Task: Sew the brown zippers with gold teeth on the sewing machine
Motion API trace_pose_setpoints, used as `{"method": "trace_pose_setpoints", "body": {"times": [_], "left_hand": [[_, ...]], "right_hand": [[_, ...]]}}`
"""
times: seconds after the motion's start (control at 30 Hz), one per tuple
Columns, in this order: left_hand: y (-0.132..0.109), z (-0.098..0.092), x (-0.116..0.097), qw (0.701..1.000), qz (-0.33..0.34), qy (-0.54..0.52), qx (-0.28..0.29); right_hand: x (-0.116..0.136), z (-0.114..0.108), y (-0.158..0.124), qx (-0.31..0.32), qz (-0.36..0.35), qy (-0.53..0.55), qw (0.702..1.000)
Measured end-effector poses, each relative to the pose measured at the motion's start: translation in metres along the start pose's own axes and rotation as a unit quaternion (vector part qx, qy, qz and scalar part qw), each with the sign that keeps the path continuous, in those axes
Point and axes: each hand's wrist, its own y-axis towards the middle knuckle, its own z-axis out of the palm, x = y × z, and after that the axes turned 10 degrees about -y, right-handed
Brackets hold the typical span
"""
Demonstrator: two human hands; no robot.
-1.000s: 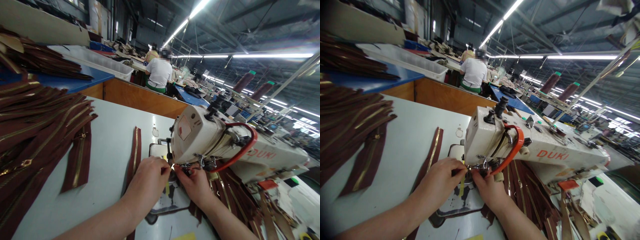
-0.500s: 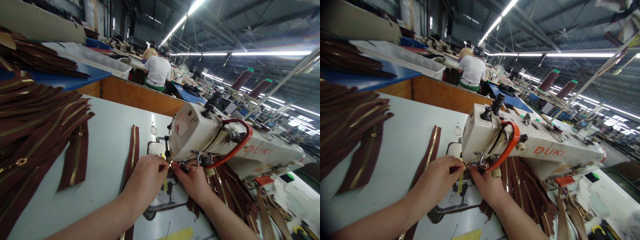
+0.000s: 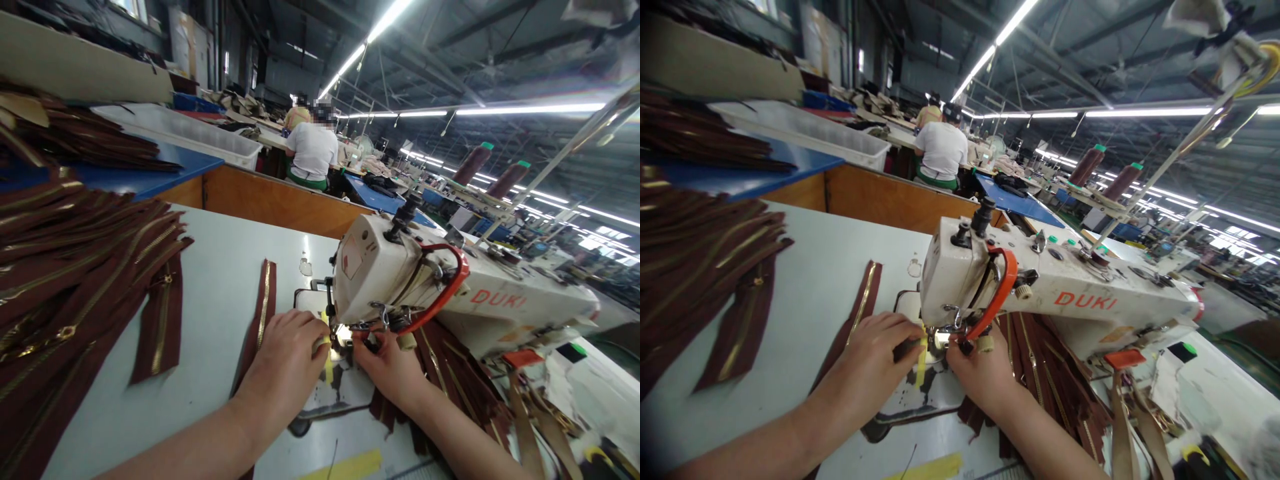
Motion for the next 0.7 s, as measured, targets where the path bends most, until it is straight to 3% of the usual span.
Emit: {"method": "trace_pose_setpoints", "body": {"times": [0.3, 0.47, 0.7], "left_hand": [[-0.001, -0.007, 0.000, 1.000, -0.010, 0.005, -0.010], [0.002, -0.010, -0.005, 0.999, -0.041, 0.016, 0.004], [0.006, -0.012, -0.004, 0.997, -0.054, 0.055, 0.018]], "right_hand": [[0.008, -0.078, -0.038, 0.108, -0.077, -0.127, 0.983], [-0.006, -0.086, -0.054, 0.106, -0.056, -0.154, 0.981], [-0.023, -0.090, -0.055, 0.066, -0.049, -0.195, 0.977]]}}
